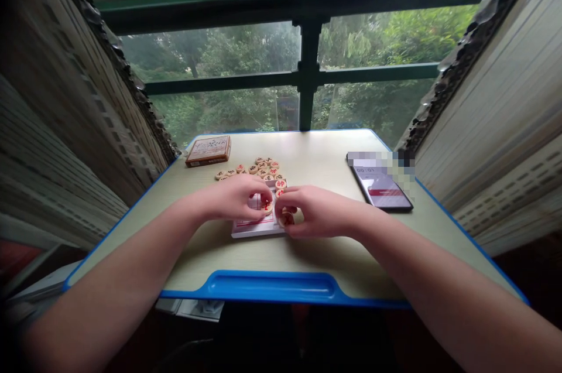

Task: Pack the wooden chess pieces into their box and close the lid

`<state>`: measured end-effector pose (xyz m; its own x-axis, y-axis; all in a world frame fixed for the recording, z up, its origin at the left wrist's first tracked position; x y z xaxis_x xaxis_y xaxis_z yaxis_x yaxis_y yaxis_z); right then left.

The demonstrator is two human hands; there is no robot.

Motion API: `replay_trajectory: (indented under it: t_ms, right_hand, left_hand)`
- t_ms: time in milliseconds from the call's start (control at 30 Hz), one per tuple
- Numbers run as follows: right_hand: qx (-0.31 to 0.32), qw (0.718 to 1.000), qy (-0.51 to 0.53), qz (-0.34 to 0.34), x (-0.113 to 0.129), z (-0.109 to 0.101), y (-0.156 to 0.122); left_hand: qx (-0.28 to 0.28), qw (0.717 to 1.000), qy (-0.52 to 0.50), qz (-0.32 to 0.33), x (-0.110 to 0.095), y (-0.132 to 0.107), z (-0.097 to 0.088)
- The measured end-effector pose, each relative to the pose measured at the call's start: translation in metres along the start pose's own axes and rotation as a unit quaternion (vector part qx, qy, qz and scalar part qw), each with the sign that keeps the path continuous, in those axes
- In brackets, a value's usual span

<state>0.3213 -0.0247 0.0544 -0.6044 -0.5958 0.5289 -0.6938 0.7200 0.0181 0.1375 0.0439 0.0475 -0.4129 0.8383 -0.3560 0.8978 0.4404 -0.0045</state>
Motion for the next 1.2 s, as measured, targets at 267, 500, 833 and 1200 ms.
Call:
replay_trajectory:
  t_ms: [267, 500, 833, 1200]
  right_hand:
    - [-0.009, 1.0, 0.012, -0.009, 0.0, -0.001, -0.001]
    - [-0.005, 0.999, 0.044, -0.025, -0.002, -0.003, 0.0]
    - [-0.165, 0.97, 0.151, 0.092, -0.024, -0.003, 0.006]
    - [-0.243, 0.936, -0.015, 0.256, -0.066, 0.002, 0.015]
  left_hand:
    - [-0.01, 1.0, 0.01, -0.002, 0.002, 0.001, 0.002]
    - [0.008, 1.0, -0.015, 0.015, 0.0, -0.001, 0.002]
    - [-0.147, 0.983, 0.018, -0.11, 0.02, 0.008, 0.001]
    - [-0.167, 0.924, 0.113, -0.325, 0.068, 0.005, -0.001]
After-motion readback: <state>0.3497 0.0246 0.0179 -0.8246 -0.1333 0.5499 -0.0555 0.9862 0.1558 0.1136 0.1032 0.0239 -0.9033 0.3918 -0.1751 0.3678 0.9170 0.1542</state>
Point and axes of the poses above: each hand's wrist, its own y-axis towards the middle knuckle, its own z-axis out of the palm, x = y × z, the point moved 1 cm from there along y, towards the middle knuckle, and after that the axes turned 2 degrees about x, right-handed, at the moved point
